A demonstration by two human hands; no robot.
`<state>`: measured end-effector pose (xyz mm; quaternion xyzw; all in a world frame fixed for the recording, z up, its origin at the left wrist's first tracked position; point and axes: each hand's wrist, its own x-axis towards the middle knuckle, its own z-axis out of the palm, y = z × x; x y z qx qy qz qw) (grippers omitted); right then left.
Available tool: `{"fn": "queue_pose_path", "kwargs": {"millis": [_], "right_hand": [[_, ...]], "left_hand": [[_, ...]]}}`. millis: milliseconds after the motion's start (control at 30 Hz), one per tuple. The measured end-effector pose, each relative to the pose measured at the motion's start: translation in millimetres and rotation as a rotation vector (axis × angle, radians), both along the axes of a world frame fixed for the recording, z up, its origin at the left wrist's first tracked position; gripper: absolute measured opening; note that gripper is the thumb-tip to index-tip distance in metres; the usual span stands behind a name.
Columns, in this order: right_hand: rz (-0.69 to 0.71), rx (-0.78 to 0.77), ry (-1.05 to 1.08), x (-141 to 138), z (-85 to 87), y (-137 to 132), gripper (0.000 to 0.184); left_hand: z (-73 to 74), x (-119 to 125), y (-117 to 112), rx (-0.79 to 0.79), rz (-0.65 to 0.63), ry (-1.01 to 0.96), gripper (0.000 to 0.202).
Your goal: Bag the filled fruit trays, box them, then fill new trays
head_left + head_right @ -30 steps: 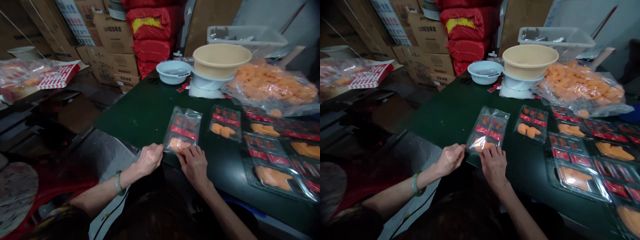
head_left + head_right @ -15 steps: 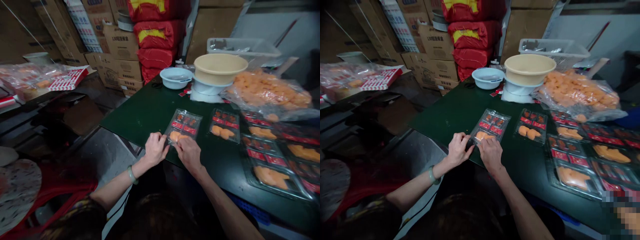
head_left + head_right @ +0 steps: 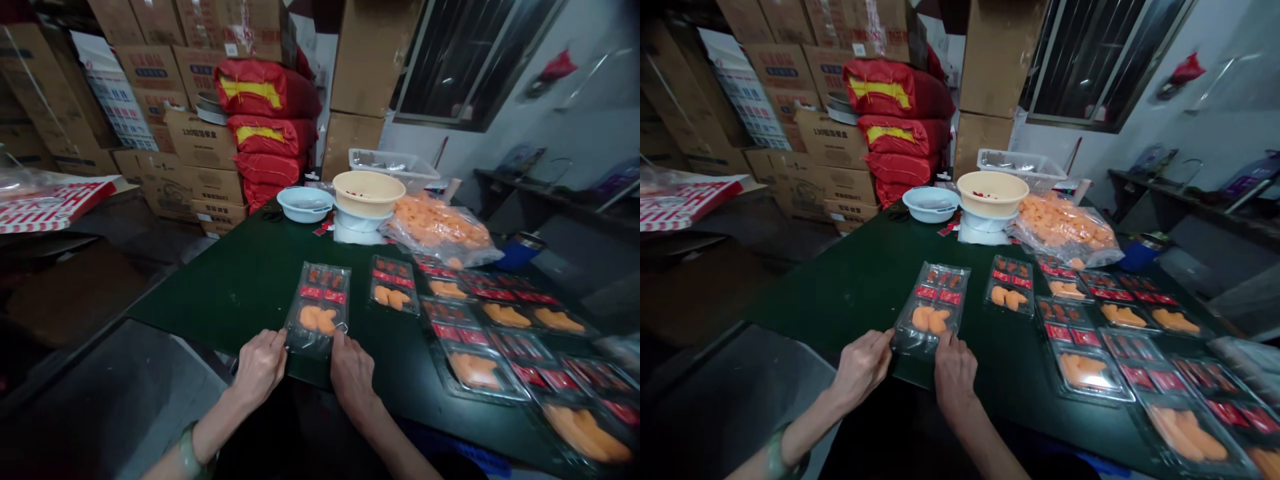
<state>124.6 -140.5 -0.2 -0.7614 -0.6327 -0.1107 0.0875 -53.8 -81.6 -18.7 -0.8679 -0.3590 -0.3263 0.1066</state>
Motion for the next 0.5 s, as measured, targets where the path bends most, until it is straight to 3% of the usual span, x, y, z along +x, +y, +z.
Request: {"fn": "queue_pose_path", "kwargs": {"millis": [133, 267, 367, 500], "right_hand": [[0.013, -0.119, 0.084, -12, 7.3, 24, 0.027], [0.157, -0.155, 0.182, -18, 9.9, 52, 0.029], [0.347, -0.119, 0.294, -20, 8.9, 85, 0.028], [0.526, -0.117, 0.372, -24, 8.0, 141, 0.024]], "left_hand": [[12.3, -21, -2, -0.050, -0.006, -0.043, 0.021], [35.4, -22, 9, -0.109, -0.021, 0.021, 0.030], [42.2, -5, 39, -0.193, -0.076, 0.196, 0.035], [32.7, 12, 97, -0.272, 0.054, 0.339, 0.024]]}}
